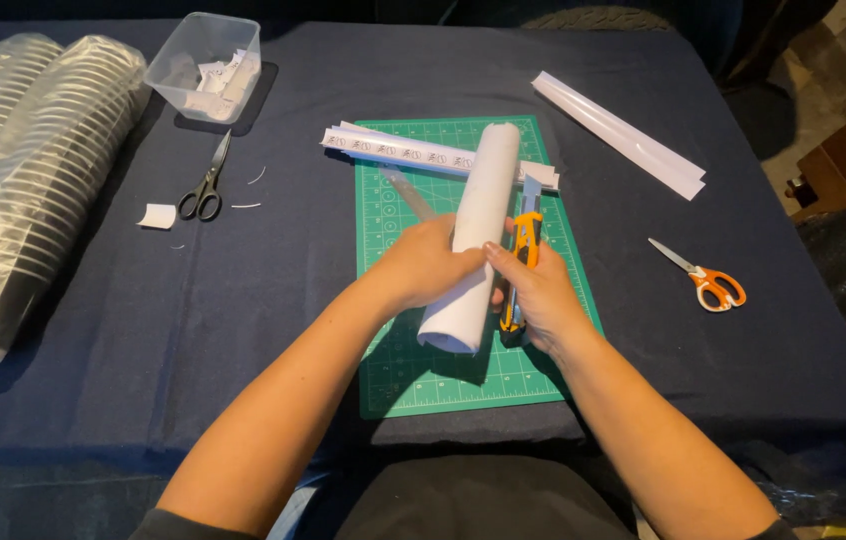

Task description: Using a utility knife and a metal ruler to cut printed paper strips on a green cutting mat.

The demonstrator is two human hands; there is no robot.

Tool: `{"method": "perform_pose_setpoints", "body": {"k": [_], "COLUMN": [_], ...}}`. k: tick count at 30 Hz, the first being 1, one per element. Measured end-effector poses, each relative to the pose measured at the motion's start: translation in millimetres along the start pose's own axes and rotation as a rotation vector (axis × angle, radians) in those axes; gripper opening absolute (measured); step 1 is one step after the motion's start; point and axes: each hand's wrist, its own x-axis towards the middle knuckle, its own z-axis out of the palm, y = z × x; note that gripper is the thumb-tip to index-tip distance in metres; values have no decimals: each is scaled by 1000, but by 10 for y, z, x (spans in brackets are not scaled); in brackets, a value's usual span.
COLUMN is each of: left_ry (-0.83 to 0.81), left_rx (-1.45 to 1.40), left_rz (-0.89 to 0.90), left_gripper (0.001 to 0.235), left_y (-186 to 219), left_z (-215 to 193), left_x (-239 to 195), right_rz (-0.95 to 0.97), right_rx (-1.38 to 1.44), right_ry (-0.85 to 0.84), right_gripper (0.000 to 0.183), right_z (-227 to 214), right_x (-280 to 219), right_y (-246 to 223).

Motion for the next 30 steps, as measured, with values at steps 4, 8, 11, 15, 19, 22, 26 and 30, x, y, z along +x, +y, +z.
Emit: {"method": "perform_pose_setpoints", "body": {"k": [4, 8, 11, 15, 19, 22, 26, 30], "left_ry": [6, 59, 71, -8, -1, -16, -58, -111], "left_rx": [-5, -25, -34, -236, -341, -364, -343, -286], "left_rz": [8, -8, -21, -105, -111, -137, -143, -120], "left_gripper": [56, 57, 61, 87, 90, 82, 75, 72], "left_y": [-280, -536, -459, -33, -235, -181, -158, -205], "left_z": [67, 143, 141, 96, 268, 241, 151, 114], "left_x": [211, 353, 272, -49, 143, 43, -151, -242], "right_rz": [38, 45, 56, 82, 100, 141, -52, -24], "right_rx": [-8, -21, -66, -104, -117, -359, -1327, -1586], "right_ry": [13, 4, -12, -40, -70, 55, 217, 322], "right_gripper": [52, 58, 56, 55, 58, 60, 49, 51], "right_z": [-24, -139, -214, -290, -513, -947, -1800, -2056], "right_x": [53, 136, 120, 73, 89, 241, 499, 478], "right_y": [87, 237, 179, 117, 168, 127, 237, 350]}}
